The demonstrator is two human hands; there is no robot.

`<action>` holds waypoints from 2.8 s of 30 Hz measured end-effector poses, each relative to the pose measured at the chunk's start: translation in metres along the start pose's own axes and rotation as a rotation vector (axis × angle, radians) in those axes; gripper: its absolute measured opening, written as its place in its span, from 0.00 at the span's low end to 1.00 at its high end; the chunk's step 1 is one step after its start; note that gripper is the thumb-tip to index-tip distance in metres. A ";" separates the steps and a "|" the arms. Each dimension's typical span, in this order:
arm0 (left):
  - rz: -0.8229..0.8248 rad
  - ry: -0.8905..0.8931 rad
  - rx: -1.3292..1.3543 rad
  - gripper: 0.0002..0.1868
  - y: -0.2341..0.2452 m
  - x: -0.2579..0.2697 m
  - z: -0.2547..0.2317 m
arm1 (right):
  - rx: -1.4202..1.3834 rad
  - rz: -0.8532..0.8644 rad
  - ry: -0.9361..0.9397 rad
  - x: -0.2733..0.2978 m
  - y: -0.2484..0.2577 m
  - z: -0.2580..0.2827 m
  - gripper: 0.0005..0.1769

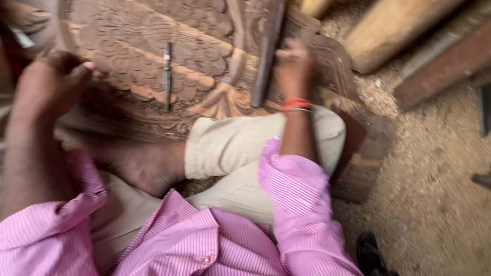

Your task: The person carves a floral pattern into a wooden panel using a chisel and mallet. They sit cross-legged on the ground, repeatedly striking the chisel to shape the wood. The person also uses a grinding wheel to sharpen the chisel.

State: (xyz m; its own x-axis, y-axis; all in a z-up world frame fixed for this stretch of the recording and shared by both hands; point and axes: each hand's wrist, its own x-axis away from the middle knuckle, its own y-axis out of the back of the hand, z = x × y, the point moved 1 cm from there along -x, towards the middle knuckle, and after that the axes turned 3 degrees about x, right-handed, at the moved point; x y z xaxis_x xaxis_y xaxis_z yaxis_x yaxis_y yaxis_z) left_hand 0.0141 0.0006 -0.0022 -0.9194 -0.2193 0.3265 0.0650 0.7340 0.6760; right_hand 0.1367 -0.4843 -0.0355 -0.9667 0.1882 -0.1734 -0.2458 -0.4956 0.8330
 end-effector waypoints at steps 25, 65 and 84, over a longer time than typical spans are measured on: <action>0.255 -0.272 0.130 0.18 -0.090 0.030 -0.082 | -0.116 0.251 0.350 0.065 0.024 0.095 0.18; -0.804 -0.454 0.475 0.03 -0.071 -0.066 -0.002 | -1.038 0.484 -0.457 0.049 0.002 0.091 0.11; -0.819 -0.439 0.304 0.06 -0.084 -0.080 0.015 | -0.851 0.298 -0.356 0.052 0.000 0.087 0.25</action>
State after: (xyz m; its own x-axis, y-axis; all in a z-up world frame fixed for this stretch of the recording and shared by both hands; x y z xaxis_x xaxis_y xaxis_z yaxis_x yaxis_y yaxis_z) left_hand 0.0761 -0.0336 -0.0949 -0.7024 -0.5212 -0.4847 -0.7040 0.6092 0.3652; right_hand 0.0926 -0.4008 0.0008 -0.9541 0.1319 0.2688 -0.0986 -0.9861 0.1338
